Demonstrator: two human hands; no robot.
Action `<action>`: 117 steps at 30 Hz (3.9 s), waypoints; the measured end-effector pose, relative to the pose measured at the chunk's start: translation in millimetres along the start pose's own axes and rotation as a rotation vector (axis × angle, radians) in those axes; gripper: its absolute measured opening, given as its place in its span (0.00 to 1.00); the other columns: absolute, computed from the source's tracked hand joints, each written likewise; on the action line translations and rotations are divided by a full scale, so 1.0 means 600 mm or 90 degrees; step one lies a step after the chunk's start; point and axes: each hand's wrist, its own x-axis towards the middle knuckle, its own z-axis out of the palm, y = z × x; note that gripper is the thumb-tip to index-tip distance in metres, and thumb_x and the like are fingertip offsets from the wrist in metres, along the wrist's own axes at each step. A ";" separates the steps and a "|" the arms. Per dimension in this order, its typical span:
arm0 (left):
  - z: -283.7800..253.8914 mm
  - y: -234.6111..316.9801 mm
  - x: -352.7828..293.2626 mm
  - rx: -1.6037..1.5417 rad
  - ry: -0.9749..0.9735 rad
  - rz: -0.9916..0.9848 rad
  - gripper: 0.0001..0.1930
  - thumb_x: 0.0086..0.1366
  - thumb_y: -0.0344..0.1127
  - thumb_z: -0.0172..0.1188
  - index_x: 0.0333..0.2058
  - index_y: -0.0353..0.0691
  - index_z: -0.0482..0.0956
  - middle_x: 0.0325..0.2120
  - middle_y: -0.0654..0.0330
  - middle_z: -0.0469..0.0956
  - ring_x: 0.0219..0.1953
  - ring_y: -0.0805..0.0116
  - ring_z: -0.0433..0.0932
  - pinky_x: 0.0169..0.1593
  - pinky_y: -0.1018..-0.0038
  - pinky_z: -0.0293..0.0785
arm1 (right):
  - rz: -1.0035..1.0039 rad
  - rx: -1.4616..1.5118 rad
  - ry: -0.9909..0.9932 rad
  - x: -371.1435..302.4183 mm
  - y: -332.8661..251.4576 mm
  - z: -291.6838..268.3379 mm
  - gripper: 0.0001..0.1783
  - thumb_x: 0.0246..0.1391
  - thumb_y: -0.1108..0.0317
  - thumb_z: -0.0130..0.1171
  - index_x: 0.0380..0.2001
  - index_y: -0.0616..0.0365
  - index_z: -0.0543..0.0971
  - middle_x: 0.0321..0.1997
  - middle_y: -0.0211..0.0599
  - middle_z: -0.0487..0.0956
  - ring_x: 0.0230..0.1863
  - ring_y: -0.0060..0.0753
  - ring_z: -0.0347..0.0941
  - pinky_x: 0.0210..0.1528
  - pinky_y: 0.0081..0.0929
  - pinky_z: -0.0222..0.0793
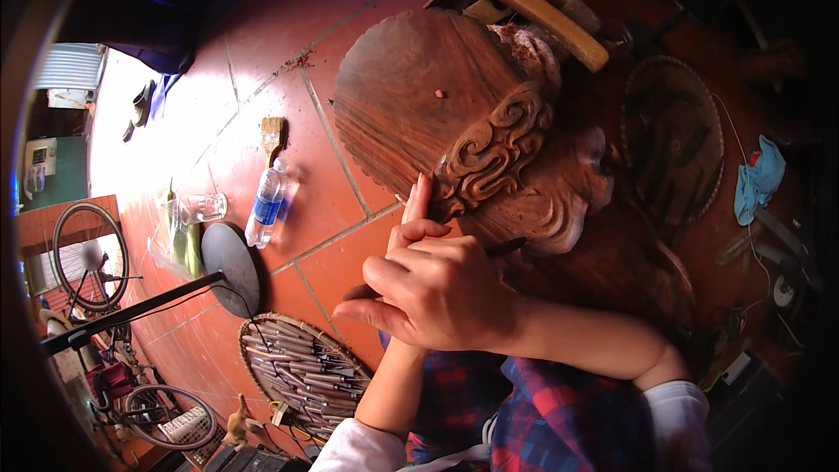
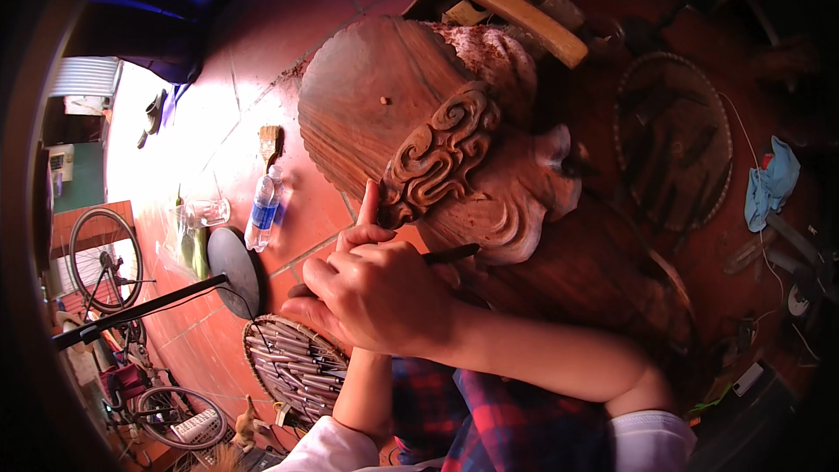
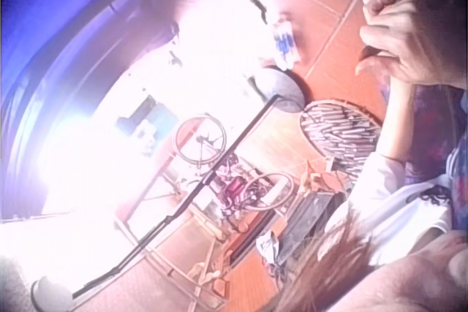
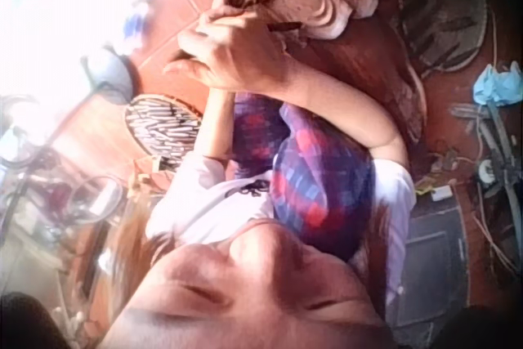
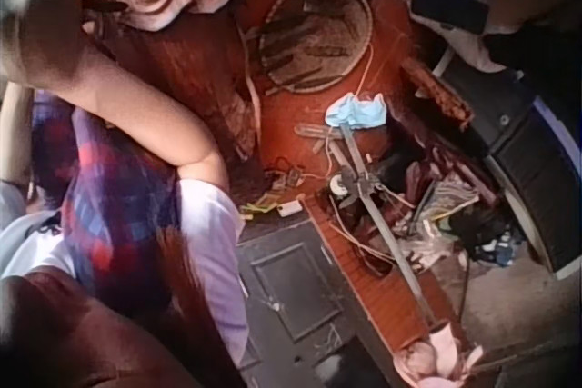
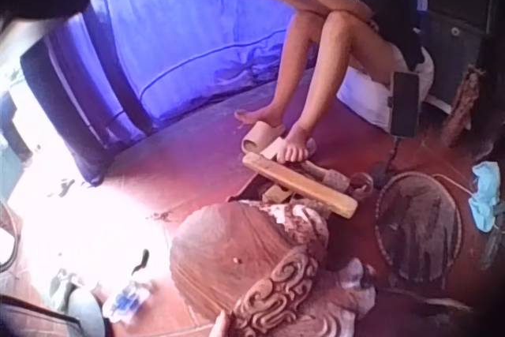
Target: The person carves a wooden object using a chisel, focusing on refining intricate details on the surface. They hold the object steady with one hand while carefully shaping the wood with the other.
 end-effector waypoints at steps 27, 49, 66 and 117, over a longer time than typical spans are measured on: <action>0.017 -0.014 -0.006 -0.046 0.015 -0.009 0.18 0.60 0.40 0.62 0.43 0.35 0.70 0.55 0.43 0.69 0.67 0.46 0.56 0.69 0.56 0.49 | -0.004 0.053 -0.010 0.013 0.002 0.012 0.24 0.52 0.45 0.58 0.21 0.57 0.72 0.20 0.39 0.74 0.27 0.42 0.76 0.32 0.35 0.73; 0.023 -0.040 0.004 -0.144 0.064 -0.017 0.18 0.61 0.39 0.62 0.44 0.34 0.70 0.54 0.42 0.70 0.67 0.46 0.55 0.69 0.56 0.48 | 0.079 -0.070 -0.160 0.007 -0.001 0.018 0.27 0.54 0.41 0.56 0.20 0.56 0.69 0.19 0.47 0.73 0.21 0.51 0.75 0.22 0.42 0.70; -0.002 -0.075 0.003 -0.023 -0.007 0.177 0.22 0.57 0.37 0.65 0.45 0.31 0.70 0.49 0.48 0.74 0.62 0.55 0.66 0.69 0.58 0.51 | -0.006 -0.038 -0.176 -0.010 -0.006 0.031 0.22 0.52 0.48 0.60 0.21 0.55 0.68 0.17 0.36 0.70 0.21 0.35 0.74 0.27 0.33 0.70; 0.054 0.037 -0.072 -0.129 -0.093 -0.137 0.12 0.56 0.33 0.69 0.33 0.36 0.75 0.28 0.56 0.77 0.37 0.62 0.76 0.44 0.70 0.71 | 0.006 0.025 -0.272 -0.038 -0.076 -0.072 0.11 0.45 0.63 0.59 0.28 0.58 0.75 0.36 0.38 0.74 0.39 0.33 0.70 0.42 0.31 0.68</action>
